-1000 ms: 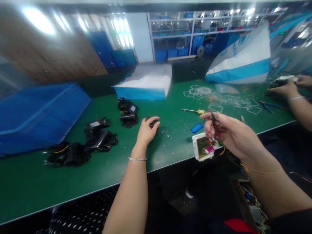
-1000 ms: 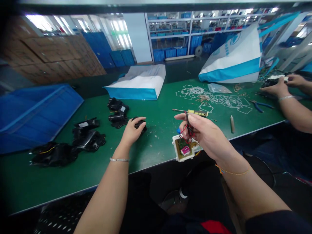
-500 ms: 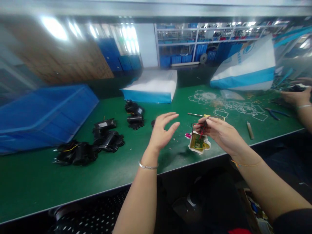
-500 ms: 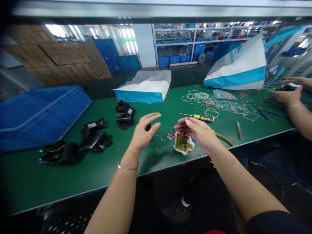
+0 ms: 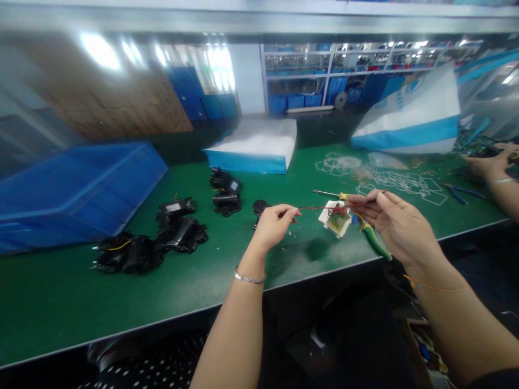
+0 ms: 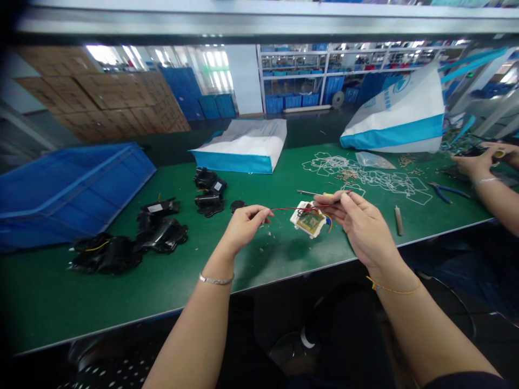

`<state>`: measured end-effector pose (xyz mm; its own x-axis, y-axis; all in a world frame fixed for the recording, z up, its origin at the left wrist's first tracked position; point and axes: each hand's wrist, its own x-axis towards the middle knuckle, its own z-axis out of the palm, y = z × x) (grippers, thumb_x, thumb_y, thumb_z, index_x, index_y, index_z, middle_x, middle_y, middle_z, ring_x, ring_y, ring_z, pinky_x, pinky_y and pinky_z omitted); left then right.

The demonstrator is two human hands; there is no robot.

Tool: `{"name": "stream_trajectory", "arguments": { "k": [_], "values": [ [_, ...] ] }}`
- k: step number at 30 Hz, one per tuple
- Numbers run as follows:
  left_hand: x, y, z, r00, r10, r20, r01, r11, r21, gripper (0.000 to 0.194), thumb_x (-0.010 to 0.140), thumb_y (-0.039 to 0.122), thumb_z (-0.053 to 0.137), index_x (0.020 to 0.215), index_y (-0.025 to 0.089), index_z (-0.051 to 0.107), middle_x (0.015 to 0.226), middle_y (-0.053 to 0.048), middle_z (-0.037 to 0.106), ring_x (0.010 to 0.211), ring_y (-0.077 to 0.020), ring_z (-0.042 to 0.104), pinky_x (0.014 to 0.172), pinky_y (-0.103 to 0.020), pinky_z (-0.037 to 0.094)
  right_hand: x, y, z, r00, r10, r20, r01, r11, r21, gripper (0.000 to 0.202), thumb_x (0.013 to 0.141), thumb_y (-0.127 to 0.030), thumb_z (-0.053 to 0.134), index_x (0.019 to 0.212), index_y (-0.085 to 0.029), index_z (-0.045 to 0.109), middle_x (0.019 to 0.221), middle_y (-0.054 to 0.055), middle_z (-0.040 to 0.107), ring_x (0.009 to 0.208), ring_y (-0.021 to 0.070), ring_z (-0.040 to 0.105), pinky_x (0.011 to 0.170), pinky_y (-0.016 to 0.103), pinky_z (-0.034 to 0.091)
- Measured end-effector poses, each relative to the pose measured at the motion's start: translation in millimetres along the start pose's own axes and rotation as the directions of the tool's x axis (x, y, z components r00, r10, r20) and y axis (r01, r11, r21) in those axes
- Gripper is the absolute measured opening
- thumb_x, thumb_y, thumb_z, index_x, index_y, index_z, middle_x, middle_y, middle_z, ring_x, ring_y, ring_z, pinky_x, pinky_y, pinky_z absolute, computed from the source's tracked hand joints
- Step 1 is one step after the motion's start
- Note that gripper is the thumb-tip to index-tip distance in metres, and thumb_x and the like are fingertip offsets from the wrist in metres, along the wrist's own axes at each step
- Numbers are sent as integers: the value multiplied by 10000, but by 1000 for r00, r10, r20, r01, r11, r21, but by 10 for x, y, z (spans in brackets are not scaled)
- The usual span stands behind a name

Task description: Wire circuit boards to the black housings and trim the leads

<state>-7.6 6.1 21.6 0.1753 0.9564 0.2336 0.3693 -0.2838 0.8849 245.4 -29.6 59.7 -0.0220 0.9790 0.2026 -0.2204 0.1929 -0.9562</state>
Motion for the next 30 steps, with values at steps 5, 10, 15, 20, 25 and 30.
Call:
{"name": "stream_trajectory", "arguments": {
  "k": [5, 10, 15, 20, 25, 30],
  "values": [
    [-26, 1, -103, 998, -38, -48, 40, 999, 37, 358, 856, 459, 525, 842, 154, 711, 703, -25, 653, 644, -130, 572, 604, -225, 412, 38, -6, -204, 983, -63, -172, 73, 996, 50, 132, 906, -335, 538, 873, -219, 592, 972, 48, 712, 958, 216, 673, 916, 397, 517],
    [-27, 6, -164, 998, -30, -59, 31, 999, 22, 358, 844, 473, 546, 840, 159, 720, 692, -21, 643, 647, -126, 558, 612, -221, 411, 46, -36, -338, 943, -175, -283, 187, 982, 14, 121, 895, -315, 555, 853, -209, 594, 869, 41, 708, 873, 203, 687, 865, 373, 541],
    [-5, -3, -124, 994, -32, -106, 28, 999, -38, 367, 833, 487, 560, 848, 153, 714, 690, -22, 631, 660, -131, 558, 625, -226, 418, 1, -113, -309, 932, -219, -289, 227, 974, -8, 107, 891, -297, 563, 862, -206, 610, 779, 7, 667, 785, 172, 685, 809, 333, 561],
    [2, -10, -79, 999, -24, -36, 22, 999, -36, 370, 836, 496, 560, 859, 161, 716, 680, -14, 617, 669, -127, 551, 643, -229, 423, -10, -144, -278, 958, -162, -236, 158, 987, -37, 131, 898, -328, 559, 864, -211, 608, 809, 18, 677, 791, 173, 679, 747, 317, 567],
    [-38, 29, -63, 976, -95, 195, 103, 994, -31, 381, 817, 510, 587, 898, 158, 711, 738, -32, 660, 675, -131, 570, 652, -245, 455, -44, -212, -289, 975, -122, -183, 118, 992, -37, 136, 891, -340, 568, 889, -212, 617, 823, 23, 670, 753, 163, 657, 709, 312, 555],
    [-75, 81, -57, 861, -110, 496, 138, 990, -21, 418, 820, 506, 585, 1111, 218, 668, 1083, -63, 685, 972, -196, 632, 880, -320, 496, -80, -339, -391, 989, -81, -123, 90, 994, 68, 144, 896, -313, 557, 860, -198, 635, 567, -46, 442, 461, 74, 414, 507, 225, 438]
  ]
}}
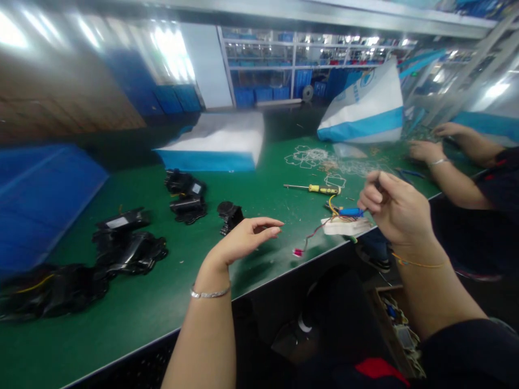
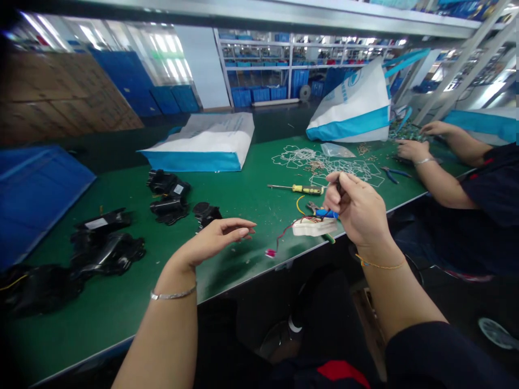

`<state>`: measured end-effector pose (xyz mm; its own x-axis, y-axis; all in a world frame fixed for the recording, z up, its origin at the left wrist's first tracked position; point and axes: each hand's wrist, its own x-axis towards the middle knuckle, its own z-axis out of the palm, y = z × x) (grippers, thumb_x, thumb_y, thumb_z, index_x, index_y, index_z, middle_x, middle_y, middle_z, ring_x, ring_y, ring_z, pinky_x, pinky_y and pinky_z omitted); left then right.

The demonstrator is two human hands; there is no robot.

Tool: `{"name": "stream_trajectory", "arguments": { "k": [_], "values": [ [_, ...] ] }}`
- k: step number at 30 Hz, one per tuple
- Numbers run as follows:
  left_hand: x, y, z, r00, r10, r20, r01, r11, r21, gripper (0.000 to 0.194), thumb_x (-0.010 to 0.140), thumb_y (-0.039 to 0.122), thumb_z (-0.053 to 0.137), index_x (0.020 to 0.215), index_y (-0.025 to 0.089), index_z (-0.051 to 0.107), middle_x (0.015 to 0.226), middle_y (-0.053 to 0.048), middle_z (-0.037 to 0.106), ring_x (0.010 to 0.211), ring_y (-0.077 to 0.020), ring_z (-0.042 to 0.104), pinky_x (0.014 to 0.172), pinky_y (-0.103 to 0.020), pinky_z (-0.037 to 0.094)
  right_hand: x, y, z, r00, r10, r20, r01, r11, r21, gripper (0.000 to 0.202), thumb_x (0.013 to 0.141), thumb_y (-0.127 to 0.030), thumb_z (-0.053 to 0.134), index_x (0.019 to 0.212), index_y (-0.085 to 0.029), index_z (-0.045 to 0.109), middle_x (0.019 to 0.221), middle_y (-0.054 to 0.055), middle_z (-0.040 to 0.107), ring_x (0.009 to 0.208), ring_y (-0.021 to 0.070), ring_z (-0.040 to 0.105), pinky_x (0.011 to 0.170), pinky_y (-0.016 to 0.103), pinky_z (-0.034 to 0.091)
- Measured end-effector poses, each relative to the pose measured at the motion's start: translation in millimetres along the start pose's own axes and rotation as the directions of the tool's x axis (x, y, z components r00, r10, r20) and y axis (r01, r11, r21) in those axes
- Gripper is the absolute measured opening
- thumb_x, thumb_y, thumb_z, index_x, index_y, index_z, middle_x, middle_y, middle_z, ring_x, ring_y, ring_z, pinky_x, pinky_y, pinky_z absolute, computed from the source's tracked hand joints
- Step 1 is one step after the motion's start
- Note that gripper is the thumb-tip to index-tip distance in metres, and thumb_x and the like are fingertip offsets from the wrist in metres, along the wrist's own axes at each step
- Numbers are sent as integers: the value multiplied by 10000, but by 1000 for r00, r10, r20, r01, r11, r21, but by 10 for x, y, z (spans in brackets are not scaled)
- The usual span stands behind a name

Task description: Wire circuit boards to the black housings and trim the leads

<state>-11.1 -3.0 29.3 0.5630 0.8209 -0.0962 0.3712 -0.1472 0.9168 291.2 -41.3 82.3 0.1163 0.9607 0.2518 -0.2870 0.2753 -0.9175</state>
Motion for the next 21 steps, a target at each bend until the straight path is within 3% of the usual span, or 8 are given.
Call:
{"name": "stream_trajectory", "arguments": {
  "k": [2, 5, 11, 16, 19, 21],
  "values": [
    [8, -14, 0, 1000, -14, 7, 13, 999, 38, 444, 805, 516, 598, 1136, 226, 656, 1162, -67, 659, 1055, -219, 613, 940, -346, 482, -15, -67, -74, 1000, 14, 22, -14, 1000, 12, 151, 899, -309, 548, 836, -198, 629, 513, -70, 311, 414, 60, 270, 452, 204, 363],
    [30, -52, -11, 999, -38, -39, 40, 998, 58, 490, 790, 543, 599, 1159, 224, 641, 1186, -77, 649, 1095, -243, 599, 976, -381, 472, -60, -186, -257, 1000, 19, -10, -19, 999, -50, 153, 895, -318, 544, 816, -205, 612, 493, -78, 224, 403, 65, 185, 397, 196, 263],
    [75, -74, -5, 991, -84, -107, 92, 993, 74, 525, 769, 577, 607, 1175, 246, 626, 1154, -71, 666, 1057, -248, 625, 955, -390, 490, -265, -394, -848, 975, -52, -217, 6, 979, -206, 162, 864, -332, 568, 810, -189, 623, 462, -74, 243, 390, 67, 169, 364, 209, 162],
    [144, -125, 30, 989, -123, -80, 131, 986, 104, 553, 744, 592, 627, 1180, 251, 619, 1134, -60, 677, 1079, -259, 616, 1014, -415, 450, -611, -436, -1329, 929, -117, -352, -29, 923, -384, 230, 840, -405, 612, 774, -186, 633, 442, -75, 275, 400, 72, 196, 393, 233, 145],
    [170, -168, 52, 983, -158, -92, 169, 976, 136, 560, 732, 611, 626, 1182, 278, 614, 1135, -36, 679, 1082, -264, 615, 1014, -424, 454, -846, -429, -1622, 886, -156, -436, -151, 792, -591, 309, 875, -460, 552, 749, -187, 624, 469, -59, 343, 426, 79, 271, 429, 248, 204],
    [173, -173, 70, 978, -179, -104, 193, 969, 155, 512, 759, 603, 605, 1185, 320, 604, 1125, 9, 684, 1086, -242, 613, 1027, -418, 447, -1004, -407, -1864, 855, -151, -496, -331, 577, -746, 389, 898, -504, 486, 712, -186, 611, 497, -39, 417, 464, 89, 346, 469, 253, 272]
  ]
}}
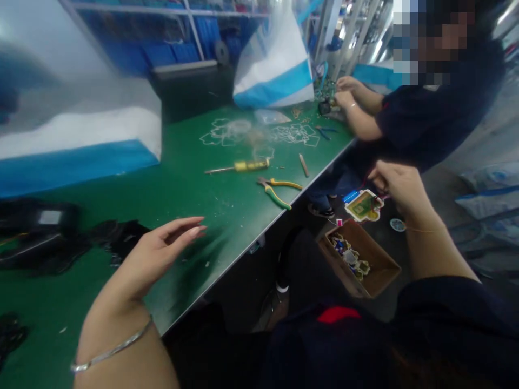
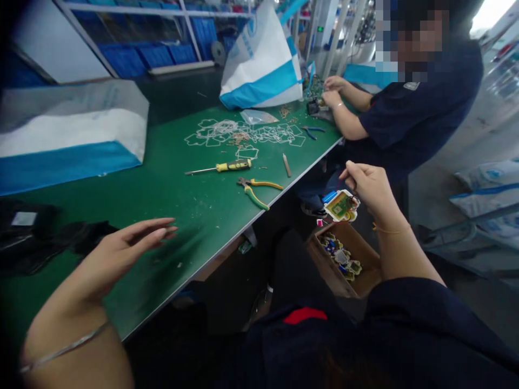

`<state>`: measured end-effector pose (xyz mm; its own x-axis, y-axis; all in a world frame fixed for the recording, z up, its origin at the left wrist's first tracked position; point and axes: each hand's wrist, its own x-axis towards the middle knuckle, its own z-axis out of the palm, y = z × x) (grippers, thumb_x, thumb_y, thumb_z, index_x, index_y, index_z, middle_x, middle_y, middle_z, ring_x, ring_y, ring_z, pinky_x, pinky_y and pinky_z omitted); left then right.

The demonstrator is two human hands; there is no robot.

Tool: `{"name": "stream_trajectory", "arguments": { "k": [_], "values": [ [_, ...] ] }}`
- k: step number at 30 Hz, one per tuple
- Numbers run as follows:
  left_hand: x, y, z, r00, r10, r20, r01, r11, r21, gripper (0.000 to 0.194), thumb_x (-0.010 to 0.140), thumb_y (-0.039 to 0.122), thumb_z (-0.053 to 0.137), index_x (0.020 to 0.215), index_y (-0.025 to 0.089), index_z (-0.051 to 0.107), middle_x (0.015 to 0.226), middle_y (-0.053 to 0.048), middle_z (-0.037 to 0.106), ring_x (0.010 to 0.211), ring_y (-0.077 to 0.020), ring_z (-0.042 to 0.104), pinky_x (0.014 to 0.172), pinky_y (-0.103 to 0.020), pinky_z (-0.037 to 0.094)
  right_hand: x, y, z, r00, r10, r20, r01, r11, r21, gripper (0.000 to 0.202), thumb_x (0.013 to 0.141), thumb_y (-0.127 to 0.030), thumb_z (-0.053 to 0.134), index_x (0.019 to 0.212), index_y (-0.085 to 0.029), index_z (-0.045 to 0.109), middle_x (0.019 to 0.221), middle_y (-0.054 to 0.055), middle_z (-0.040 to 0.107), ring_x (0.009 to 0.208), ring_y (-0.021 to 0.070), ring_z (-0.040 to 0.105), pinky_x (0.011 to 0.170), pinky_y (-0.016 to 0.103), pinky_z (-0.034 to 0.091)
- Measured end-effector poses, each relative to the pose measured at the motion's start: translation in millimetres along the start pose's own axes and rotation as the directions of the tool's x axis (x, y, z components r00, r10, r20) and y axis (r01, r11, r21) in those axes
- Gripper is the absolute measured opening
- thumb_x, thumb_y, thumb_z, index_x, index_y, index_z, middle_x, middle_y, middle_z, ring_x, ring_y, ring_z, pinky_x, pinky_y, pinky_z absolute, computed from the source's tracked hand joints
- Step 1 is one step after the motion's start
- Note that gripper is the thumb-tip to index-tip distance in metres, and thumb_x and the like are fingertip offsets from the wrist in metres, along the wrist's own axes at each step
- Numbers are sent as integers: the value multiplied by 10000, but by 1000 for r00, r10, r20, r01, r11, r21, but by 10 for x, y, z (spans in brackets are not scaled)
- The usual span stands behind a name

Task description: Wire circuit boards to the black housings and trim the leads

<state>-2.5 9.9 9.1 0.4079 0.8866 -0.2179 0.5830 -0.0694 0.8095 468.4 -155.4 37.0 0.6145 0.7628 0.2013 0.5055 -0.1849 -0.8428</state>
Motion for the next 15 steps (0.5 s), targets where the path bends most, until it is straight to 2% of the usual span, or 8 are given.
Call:
{"name": "stream_trajectory", "arguments": {
  "k": [3, 6, 8, 11, 13, 15],
  "values": [
    [-13, 32, 22, 999, -36, -4, 37, 999, 33, 421, 806, 572, 576, 1181, 381, 585, 1077, 87, 696, 1083, -203, 612, 1050, -421, 426, -20, 437, -218, 986, 165, 20, -148, 925, -350, 447, 878, -541, 483, 654, -178, 616, 509, -3, 517, 512, 115, 459, 540, 261, 358],
    [-15, 58, 32, 998, -59, -7, 59, 997, 53, 380, 813, 563, 575, 1161, 412, 582, 1045, 133, 698, 1066, -191, 619, 1054, -444, 424, -61, 859, -373, 941, 335, 56, -267, 831, -488, 438, 846, -512, 537, 625, -156, 664, 548, 59, 617, 573, 173, 576, 615, 291, 422],
    [-5, 54, 35, 998, -68, 3, 68, 996, 50, 366, 815, 558, 575, 1155, 423, 579, 1044, 149, 695, 1067, -184, 620, 1060, -450, 423, -92, 1067, -426, 914, 405, 34, -311, 751, -582, 396, 803, -484, 594, 652, -133, 701, 648, 123, 674, 688, 246, 639, 691, 339, 449],
    [12, 26, 41, 997, -79, 8, 79, 996, 44, 352, 825, 545, 566, 1158, 431, 573, 1042, 157, 694, 1068, -177, 622, 1070, -463, 416, -99, 1212, -441, 906, 422, -35, -333, 660, -673, 403, 774, -486, 611, 860, -115, 745, 895, 197, 702, 896, 343, 643, 785, 418, 449],
    [19, 7, 49, 997, -79, 7, 78, 996, 42, 363, 830, 537, 558, 1174, 421, 567, 1056, 143, 692, 1073, -183, 620, 1072, -482, 411, -63, 1199, -418, 924, 382, -34, -292, 646, -706, 448, 815, -506, 546, 999, -142, 732, 1030, 183, 690, 983, 347, 625, 826, 421, 448],
    [26, -7, 56, 997, -73, -8, 73, 997, 28, 397, 818, 540, 568, 1185, 387, 575, 1075, 98, 694, 1077, -206, 621, 1065, -491, 419, -7, 1119, -371, 950, 312, -6, -219, 652, -726, 448, 845, -504, 502, 1040, -168, 725, 1068, 149, 691, 1004, 325, 624, 843, 396, 456]
  ]
}}
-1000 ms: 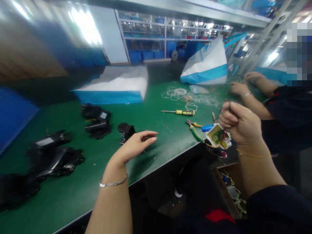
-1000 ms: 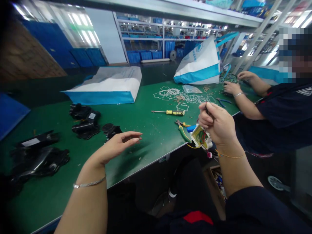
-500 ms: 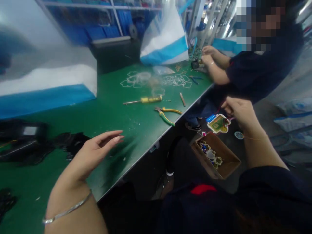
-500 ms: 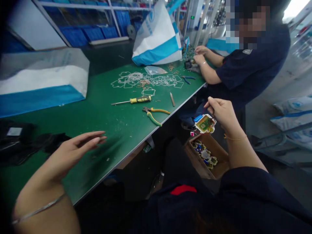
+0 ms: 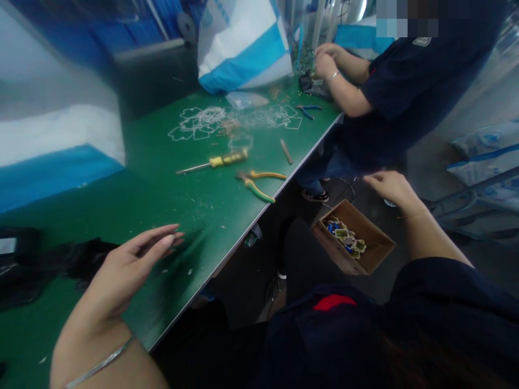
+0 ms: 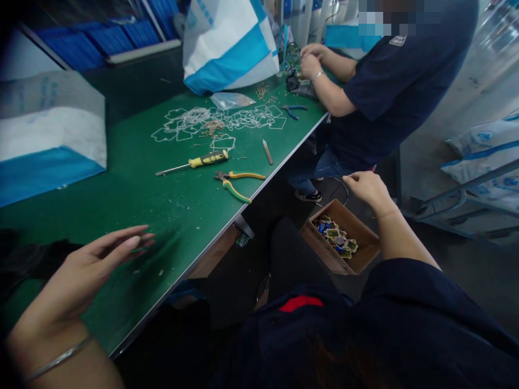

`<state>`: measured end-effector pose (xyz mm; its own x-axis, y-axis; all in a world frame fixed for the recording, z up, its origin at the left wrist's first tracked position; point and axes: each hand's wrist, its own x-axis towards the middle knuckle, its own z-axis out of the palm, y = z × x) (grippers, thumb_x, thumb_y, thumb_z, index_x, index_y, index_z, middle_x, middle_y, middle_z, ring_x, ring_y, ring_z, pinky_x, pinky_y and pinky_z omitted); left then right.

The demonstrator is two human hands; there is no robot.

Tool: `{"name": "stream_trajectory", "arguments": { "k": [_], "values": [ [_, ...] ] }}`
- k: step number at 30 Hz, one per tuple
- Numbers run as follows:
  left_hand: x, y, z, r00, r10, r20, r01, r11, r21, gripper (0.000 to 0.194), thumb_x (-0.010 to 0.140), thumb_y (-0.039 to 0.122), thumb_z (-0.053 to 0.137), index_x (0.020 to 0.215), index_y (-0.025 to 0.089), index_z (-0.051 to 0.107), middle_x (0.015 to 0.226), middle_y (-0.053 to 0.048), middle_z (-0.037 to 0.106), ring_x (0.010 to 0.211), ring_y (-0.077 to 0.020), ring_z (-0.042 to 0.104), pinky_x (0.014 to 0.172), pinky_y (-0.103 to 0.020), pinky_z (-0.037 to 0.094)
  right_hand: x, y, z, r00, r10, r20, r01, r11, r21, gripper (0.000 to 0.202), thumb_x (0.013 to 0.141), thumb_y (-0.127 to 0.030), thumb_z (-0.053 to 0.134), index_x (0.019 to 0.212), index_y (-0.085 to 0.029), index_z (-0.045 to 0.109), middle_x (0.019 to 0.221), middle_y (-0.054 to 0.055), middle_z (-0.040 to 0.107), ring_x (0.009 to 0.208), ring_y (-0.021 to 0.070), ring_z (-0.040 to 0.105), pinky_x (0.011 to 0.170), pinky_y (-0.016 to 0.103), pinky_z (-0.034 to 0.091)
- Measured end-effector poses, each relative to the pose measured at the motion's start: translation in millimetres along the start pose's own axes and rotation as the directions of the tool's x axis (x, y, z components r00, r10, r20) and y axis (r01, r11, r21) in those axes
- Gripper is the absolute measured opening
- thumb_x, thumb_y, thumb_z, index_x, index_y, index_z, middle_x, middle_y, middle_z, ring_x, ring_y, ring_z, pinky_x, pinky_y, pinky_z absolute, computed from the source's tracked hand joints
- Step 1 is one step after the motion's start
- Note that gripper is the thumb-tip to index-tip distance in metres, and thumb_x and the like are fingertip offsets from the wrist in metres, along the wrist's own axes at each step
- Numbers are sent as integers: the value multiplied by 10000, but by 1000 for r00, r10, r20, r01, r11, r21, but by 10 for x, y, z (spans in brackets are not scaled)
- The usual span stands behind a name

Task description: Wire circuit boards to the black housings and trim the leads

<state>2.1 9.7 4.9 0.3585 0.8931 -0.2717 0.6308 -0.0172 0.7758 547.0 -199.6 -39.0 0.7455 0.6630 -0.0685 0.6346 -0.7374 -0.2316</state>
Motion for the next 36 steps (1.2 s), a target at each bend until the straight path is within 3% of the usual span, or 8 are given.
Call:
{"name": "stream_trajectory", "arguments": {
  "k": [5, 12, 17, 22, 26, 31, 33, 36],
  "values": [
    [28, 4, 0, 999, 0, -40, -3, 999, -54, 490, 766, 546, 629, 1183, 291, 609, 1088, -27, 694, 1054, -245, 633, 1031, -439, 458, -59, -461, -120, 975, -172, -139, 172, 985, -9, 376, 874, -437, 491, 1002, -176, 730, 997, 120, 718, 951, 292, 642, 833, 367, 465],
    [-42, 53, 47, 987, 147, -62, -149, 989, -17, 432, 794, 507, 591, 1104, 216, 667, 1055, -78, 700, 990, -240, 646, 931, -399, 500, -510, -1397, 105, 824, -487, -292, 553, 803, 223, 305, 876, -440, 517, 967, -220, 708, 944, 62, 726, 822, 239, 673, 796, 320, 492],
    [-21, 35, 82, 930, 291, -222, -288, 956, 47, 272, 855, 353, 546, 1014, 197, 700, 1039, -69, 700, 931, -203, 640, 876, -354, 501, -803, -2166, 655, 628, -745, -224, 752, 507, 422, 190, 833, -492, 543, 900, -372, 673, 947, 2, 714, 871, 298, 672, 824, 422, 524],
    [-149, 120, 106, 799, 434, -417, -359, 900, 248, 268, 908, 315, 472, 984, 202, 703, 1027, -59, 695, 954, -172, 592, 883, -344, 459, -1122, -2966, 1091, 404, -905, -132, 749, 245, 616, 252, 874, -462, 502, 920, -295, 685, 996, 27, 704, 945, 284, 656, 869, 449, 508],
    [-215, 57, -62, 626, 371, -686, -330, 923, 198, 258, 907, 302, 476, 978, 185, 694, 996, -60, 686, 971, -161, 570, 883, -336, 453, -1212, -3287, 1318, 395, -910, -123, 760, 248, 600, 283, 884, -480, 500, 919, -273, 689, 979, 28, 708, 910, 266, 664, 814, 415, 522],
    [-195, -292, -435, 404, 64, -912, -237, 971, -37, 331, 933, 335, 413, 1121, 130, 593, 1101, -123, 645, 1002, -173, 600, 898, -339, 486, -1163, -3236, 1378, 380, -919, -101, 783, 262, 564, 278, 884, -498, 499, 948, -294, 676, 1014, 19, 699, 929, 277, 652, 815, 435, 509],
    [-173, -398, -492, 401, -23, -916, -245, 961, -131, 369, 910, 389, 476, 1155, 130, 570, 1141, -131, 631, 1042, -179, 598, 935, -328, 473, -1157, -3201, 1359, 375, -921, -104, 774, 250, 582, 265, 883, -486, 507, 946, -293, 677, 1012, 21, 699, 932, 274, 651, 820, 428, 506],
    [-117, -467, -433, 528, -21, -849, -201, 968, -148, 578, 815, 503, 608, 1250, 132, 522, 1277, -159, 558, 1192, -224, 523, 1040, -355, 399, -1204, -3202, 1320, 425, -899, -105, 727, 270, 631, 260, 877, -468, 527, 930, -274, 692, 983, 36, 706, 912, 269, 652, 798, 408, 509]
  ]
}}
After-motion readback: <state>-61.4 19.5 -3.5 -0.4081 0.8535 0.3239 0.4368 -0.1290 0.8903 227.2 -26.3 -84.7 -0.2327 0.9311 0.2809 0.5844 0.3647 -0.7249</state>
